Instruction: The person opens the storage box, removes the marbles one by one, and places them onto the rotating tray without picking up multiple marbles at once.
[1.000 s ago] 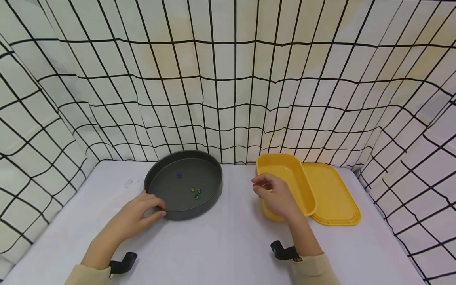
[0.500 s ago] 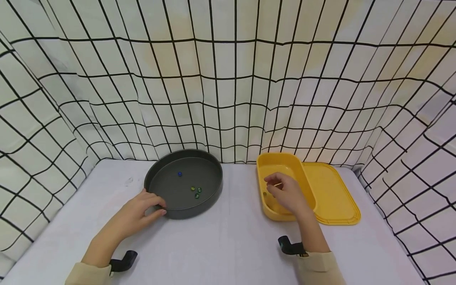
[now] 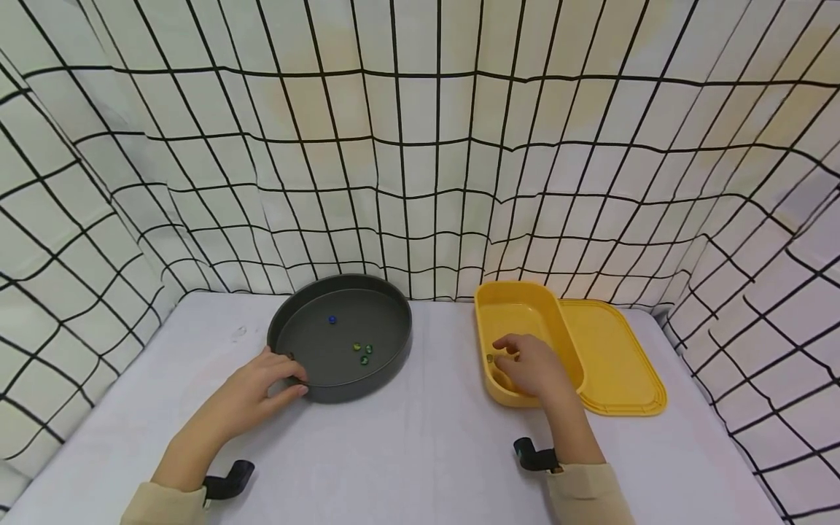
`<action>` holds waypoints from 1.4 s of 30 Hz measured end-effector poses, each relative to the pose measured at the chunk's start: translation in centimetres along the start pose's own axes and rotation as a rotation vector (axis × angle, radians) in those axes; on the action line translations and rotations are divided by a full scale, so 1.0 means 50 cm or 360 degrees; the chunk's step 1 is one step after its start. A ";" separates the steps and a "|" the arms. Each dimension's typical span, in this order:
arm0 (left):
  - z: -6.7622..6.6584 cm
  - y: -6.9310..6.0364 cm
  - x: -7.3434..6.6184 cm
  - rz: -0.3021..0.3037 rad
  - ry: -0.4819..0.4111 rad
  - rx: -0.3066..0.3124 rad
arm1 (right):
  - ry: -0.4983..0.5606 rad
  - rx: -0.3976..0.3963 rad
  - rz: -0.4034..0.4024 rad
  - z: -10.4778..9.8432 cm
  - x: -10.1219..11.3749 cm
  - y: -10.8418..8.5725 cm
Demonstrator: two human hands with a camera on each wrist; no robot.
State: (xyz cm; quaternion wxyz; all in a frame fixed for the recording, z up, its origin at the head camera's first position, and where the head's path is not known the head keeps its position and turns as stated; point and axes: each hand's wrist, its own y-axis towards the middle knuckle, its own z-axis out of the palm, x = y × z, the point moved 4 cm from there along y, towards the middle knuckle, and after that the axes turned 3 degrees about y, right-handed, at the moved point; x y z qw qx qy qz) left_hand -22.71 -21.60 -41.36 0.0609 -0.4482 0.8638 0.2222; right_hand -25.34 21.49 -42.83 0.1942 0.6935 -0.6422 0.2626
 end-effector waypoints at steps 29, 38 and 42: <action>0.007 0.005 -0.001 -0.0002 0.0011 0.0025 | -0.0162 0.0108 -0.0242 0.026 0.003 -0.002; 0.005 0.002 0.003 -0.0025 0.0013 0.0028 | -0.0169 0.0199 -0.0118 0.033 -0.001 0.006; 0.005 0.000 0.004 -0.0039 0.0013 0.0027 | -0.0149 0.0233 -0.0081 0.035 0.001 0.008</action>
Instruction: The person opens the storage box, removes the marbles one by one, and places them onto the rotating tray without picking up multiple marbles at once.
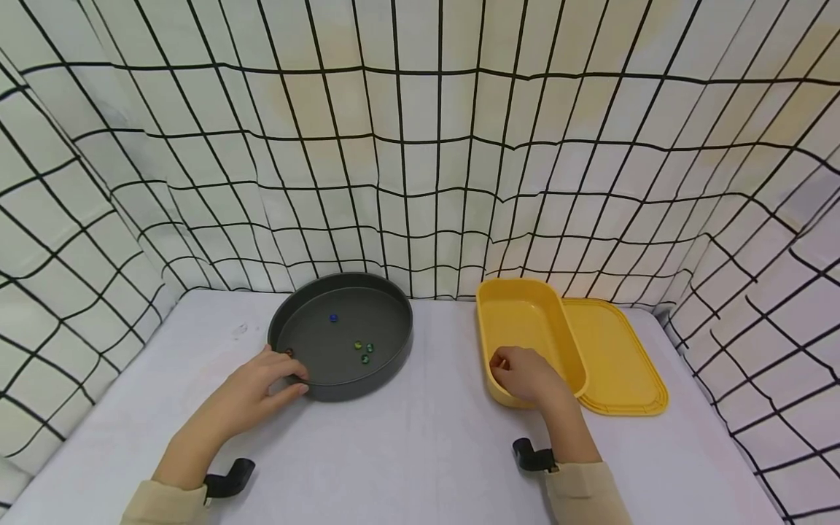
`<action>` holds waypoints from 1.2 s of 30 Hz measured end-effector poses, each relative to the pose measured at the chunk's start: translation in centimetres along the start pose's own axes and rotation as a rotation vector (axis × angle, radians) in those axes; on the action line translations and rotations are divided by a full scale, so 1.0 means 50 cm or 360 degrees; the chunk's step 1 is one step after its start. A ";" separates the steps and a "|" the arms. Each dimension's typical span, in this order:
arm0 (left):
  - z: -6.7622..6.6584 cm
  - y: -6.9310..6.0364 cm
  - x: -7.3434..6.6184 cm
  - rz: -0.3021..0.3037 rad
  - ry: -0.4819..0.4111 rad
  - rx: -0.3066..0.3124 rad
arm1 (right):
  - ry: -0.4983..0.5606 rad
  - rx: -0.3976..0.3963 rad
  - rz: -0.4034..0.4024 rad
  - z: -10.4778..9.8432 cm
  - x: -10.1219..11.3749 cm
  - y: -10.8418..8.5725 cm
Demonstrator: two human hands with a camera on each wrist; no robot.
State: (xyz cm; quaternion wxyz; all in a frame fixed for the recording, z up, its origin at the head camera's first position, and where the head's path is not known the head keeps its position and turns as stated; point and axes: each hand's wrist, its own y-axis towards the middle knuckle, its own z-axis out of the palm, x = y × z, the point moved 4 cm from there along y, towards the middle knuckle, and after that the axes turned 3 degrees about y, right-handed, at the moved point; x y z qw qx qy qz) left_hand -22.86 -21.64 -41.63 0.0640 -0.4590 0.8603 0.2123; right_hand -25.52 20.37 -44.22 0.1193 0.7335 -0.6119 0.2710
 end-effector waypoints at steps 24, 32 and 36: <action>0.000 0.000 0.002 0.0007 -0.0021 -0.0001 | 0.0159 -0.0133 0.0057 -0.008 0.002 -0.003; 0.001 0.000 0.005 0.0016 -0.0016 -0.0003 | 0.0166 -0.0154 0.0079 -0.009 0.002 -0.002; 0.000 0.000 0.004 0.0012 -0.0005 0.0007 | 0.0165 -0.0181 0.0058 -0.014 0.007 -0.005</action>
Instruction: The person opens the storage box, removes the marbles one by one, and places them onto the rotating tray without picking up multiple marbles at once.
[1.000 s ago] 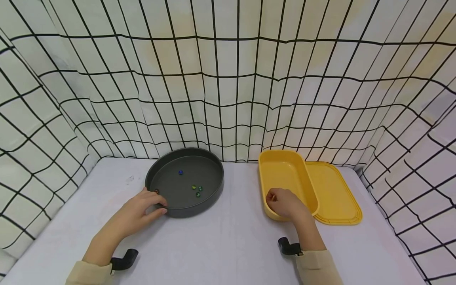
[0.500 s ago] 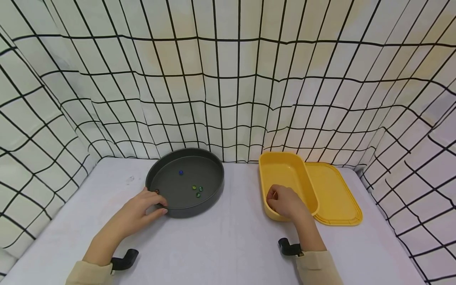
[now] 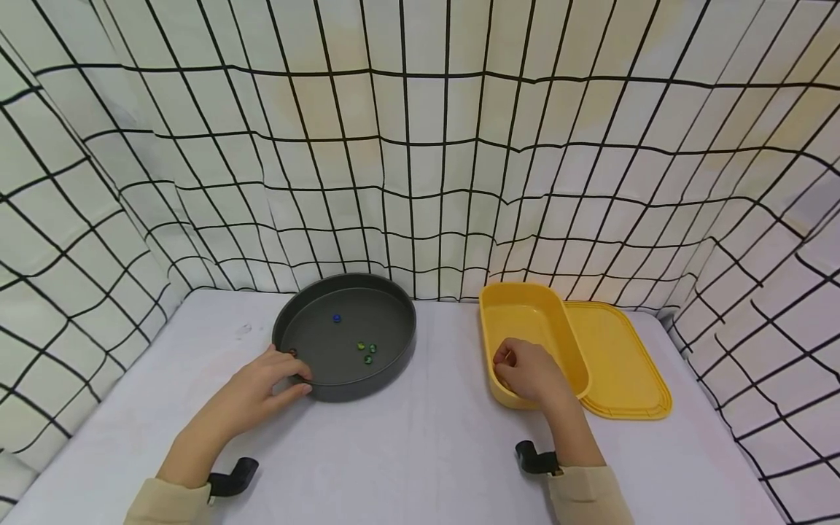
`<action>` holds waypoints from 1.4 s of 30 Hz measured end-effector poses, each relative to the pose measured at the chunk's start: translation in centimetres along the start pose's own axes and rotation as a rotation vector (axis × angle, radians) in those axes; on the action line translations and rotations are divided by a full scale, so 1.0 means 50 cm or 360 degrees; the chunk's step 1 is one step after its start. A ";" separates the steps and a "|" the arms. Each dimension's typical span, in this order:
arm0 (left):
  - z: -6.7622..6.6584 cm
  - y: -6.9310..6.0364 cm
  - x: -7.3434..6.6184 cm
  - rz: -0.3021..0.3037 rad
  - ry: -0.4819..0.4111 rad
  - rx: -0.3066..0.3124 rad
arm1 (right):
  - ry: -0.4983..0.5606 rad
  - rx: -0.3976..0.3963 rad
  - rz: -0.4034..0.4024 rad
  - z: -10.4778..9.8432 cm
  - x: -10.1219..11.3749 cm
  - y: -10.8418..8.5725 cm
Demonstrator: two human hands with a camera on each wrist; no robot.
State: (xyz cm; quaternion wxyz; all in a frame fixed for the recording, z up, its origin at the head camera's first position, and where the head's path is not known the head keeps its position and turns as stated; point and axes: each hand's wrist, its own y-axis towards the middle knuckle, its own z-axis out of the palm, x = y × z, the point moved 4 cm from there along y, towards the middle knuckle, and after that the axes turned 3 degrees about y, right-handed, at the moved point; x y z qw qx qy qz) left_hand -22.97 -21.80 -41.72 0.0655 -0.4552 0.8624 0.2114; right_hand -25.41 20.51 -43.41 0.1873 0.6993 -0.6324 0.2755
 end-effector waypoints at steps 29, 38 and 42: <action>-0.005 -0.006 -0.003 0.0027 0.0000 -0.0020 | 0.0905 -0.0228 -0.0130 -0.028 0.034 -0.007; -0.005 -0.007 -0.002 0.0032 0.0007 -0.0047 | 0.1067 -0.0181 -0.0151 -0.027 0.051 -0.006; -0.009 -0.005 -0.004 0.0090 0.0057 -0.0126 | 0.1085 -0.0154 -0.0162 -0.024 0.054 -0.004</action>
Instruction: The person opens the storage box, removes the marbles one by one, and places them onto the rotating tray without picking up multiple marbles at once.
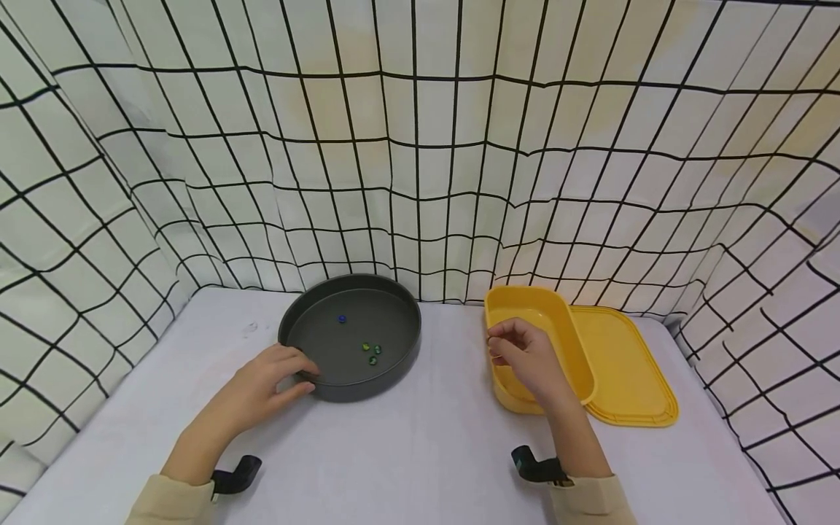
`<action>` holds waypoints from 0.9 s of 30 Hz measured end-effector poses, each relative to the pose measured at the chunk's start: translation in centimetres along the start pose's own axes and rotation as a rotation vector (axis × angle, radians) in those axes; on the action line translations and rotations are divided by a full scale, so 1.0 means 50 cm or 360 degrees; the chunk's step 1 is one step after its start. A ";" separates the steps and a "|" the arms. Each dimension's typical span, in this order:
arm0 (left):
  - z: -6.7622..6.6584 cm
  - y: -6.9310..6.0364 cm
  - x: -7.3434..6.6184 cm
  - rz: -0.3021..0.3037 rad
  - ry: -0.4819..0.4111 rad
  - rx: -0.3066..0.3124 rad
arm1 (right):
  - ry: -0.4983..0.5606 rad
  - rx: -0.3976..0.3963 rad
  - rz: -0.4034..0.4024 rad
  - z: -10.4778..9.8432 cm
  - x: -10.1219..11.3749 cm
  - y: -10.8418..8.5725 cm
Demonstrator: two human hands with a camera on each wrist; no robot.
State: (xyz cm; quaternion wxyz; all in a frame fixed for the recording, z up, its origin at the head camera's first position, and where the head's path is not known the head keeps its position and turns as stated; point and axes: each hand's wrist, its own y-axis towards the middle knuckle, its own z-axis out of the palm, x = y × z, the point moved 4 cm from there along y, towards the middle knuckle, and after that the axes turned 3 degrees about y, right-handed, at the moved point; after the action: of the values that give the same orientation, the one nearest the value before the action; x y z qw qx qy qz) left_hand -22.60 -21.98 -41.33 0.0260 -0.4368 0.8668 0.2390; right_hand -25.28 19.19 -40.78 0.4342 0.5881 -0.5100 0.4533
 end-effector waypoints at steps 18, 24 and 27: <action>-0.008 0.003 -0.006 0.0096 -0.0007 -0.0106 | 0.0030 0.0071 -0.0062 0.015 0.010 -0.009; -0.005 0.003 -0.002 0.0102 0.0000 -0.0095 | 0.0030 0.0082 -0.0030 0.021 0.010 -0.009; -0.006 0.004 -0.002 0.0092 -0.0009 -0.0081 | 0.0048 0.0103 -0.0014 0.026 0.010 -0.007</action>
State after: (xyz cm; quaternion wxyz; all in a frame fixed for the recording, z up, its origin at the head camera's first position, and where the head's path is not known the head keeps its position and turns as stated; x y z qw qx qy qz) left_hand -22.64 -21.94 -40.96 0.0103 -0.4115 0.8726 0.2629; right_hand -24.75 17.87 -40.61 0.4247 0.5971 -0.4859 0.4766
